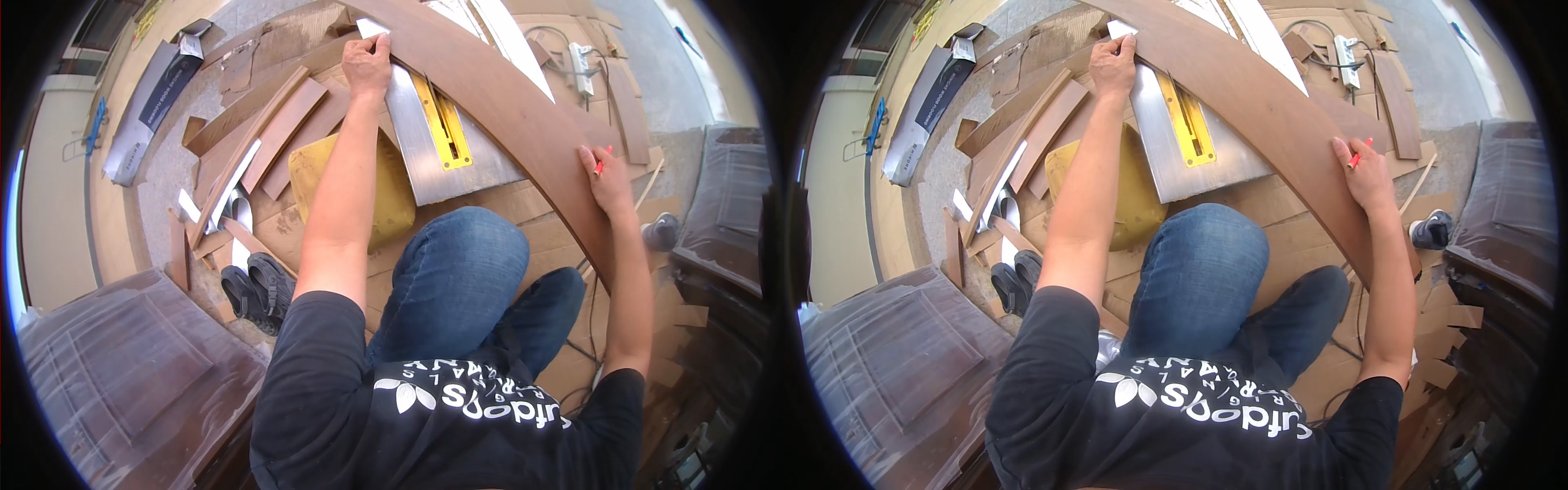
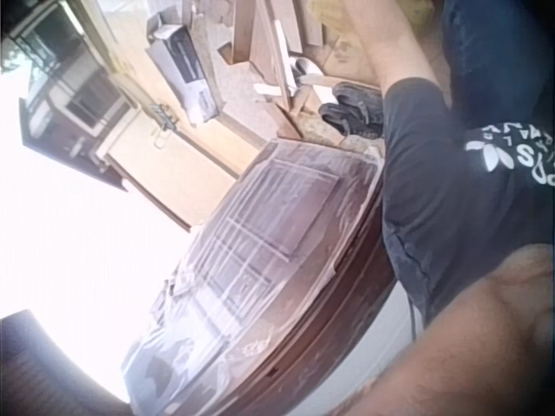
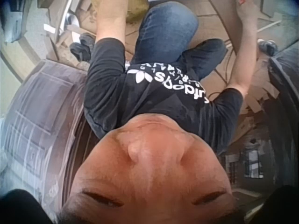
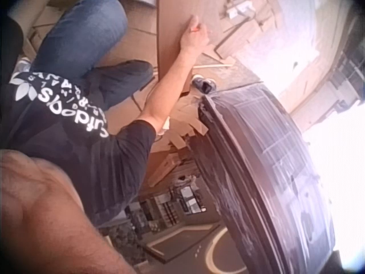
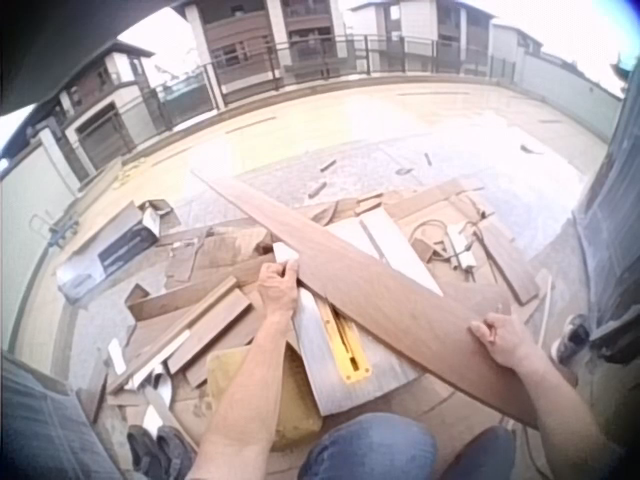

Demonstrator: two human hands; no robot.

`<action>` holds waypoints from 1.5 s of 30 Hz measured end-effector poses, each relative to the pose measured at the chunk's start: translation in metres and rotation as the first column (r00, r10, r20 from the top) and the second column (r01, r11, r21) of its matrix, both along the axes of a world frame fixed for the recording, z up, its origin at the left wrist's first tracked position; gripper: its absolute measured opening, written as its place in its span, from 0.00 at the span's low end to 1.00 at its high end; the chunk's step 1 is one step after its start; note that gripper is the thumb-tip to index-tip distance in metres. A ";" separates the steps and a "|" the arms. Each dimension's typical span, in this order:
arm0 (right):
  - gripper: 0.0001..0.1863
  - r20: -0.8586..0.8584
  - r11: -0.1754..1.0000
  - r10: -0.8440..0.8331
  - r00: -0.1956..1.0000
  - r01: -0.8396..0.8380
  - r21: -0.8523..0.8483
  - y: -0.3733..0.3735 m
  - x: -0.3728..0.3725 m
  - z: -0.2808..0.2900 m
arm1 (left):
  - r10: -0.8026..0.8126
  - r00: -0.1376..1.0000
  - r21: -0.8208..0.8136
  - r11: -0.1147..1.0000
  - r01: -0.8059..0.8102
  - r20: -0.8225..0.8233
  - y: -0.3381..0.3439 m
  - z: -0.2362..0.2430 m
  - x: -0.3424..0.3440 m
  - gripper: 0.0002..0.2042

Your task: The person marks a wood plank with a pencil and then uses a table saw to make a series of cuts into it.

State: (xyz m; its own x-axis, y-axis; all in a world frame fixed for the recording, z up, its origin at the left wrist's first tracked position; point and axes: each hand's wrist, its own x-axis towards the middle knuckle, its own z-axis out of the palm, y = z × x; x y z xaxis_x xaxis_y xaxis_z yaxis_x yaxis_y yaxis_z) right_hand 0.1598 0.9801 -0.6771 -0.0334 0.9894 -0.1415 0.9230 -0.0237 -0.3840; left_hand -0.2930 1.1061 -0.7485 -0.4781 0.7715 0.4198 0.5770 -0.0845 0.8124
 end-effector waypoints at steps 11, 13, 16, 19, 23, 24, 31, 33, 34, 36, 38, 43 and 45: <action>0.28 -0.012 0.998 0.038 0.999 -0.037 0.049 -0.010 0.009 -0.006 | -0.054 0.999 -0.050 0.997 0.054 0.007 -0.008 -0.003 -0.001 0.15; 0.27 -0.001 0.999 0.034 0.999 -0.033 0.035 -0.012 0.009 -0.005 | -0.060 0.998 -0.051 0.997 0.060 0.000 -0.009 -0.003 -0.002 0.15; 0.27 0.010 1.000 0.017 1.000 -0.017 0.020 -0.017 0.008 -0.004 | -0.068 0.998 -0.063 0.996 0.067 0.001 -0.011 -0.003 -0.002 0.14; 0.27 0.002 1.000 0.000 1.000 0.000 0.001 -0.022 0.007 -0.002 | -0.109 0.994 -0.076 0.991 0.110 0.016 -0.018 -0.004 0.000 0.14; 0.27 -0.009 1.000 -0.012 1.000 0.013 0.011 -0.022 0.006 -0.001 | -0.143 0.988 -0.085 0.987 0.138 -0.059 -0.026 -0.008 0.003 0.15; 0.27 -0.033 1.000 -0.015 0.999 0.016 0.024 -0.021 0.005 0.000 | -0.138 0.987 -0.070 0.989 0.133 -0.084 -0.022 -0.007 0.003 0.15; 0.28 0.010 0.998 0.027 1.000 -0.027 0.048 0.019 -0.008 0.001 | -0.096 0.991 -0.049 0.995 0.092 -0.089 0.014 -0.013 -0.014 0.17; 0.29 0.017 0.997 0.028 0.999 -0.030 0.072 0.023 -0.007 -0.002 | -0.104 0.993 -0.045 0.994 0.101 -0.057 0.020 -0.014 -0.013 0.17; 0.29 0.015 0.997 0.031 0.999 -0.032 0.076 0.022 -0.008 -0.003 | -0.094 0.994 -0.039 0.995 0.092 -0.058 0.020 -0.016 -0.013 0.17; 0.30 0.008 0.996 0.027 1.000 -0.028 0.089 0.019 -0.010 -0.005 | -0.079 0.995 -0.030 0.997 0.077 -0.062 0.021 -0.020 -0.013 0.18; 0.30 0.008 0.995 0.025 1.000 -0.025 0.094 0.017 -0.008 -0.007 | -0.054 0.997 -0.001 0.999 0.054 -0.055 0.020 -0.021 -0.009 0.18; 0.29 0.006 0.993 0.039 0.999 -0.039 0.114 0.015 -0.005 -0.010 | -0.069 0.995 -0.018 0.998 0.068 -0.068 0.019 -0.018 -0.013 0.18; 0.29 0.021 0.994 0.025 0.999 -0.028 0.105 0.014 -0.004 -0.010 | -0.081 0.994 -0.025 0.997 0.079 -0.075 0.018 -0.016 -0.014 0.18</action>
State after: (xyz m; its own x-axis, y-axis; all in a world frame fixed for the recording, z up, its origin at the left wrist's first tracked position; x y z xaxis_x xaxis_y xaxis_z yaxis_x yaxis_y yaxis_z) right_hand 0.1556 0.9938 -0.6873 -0.0580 0.9976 -0.0375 0.9303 0.0404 -0.3646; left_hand -0.3070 1.1240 -0.7647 -0.3817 0.8152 0.4356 0.6294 -0.1159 0.7684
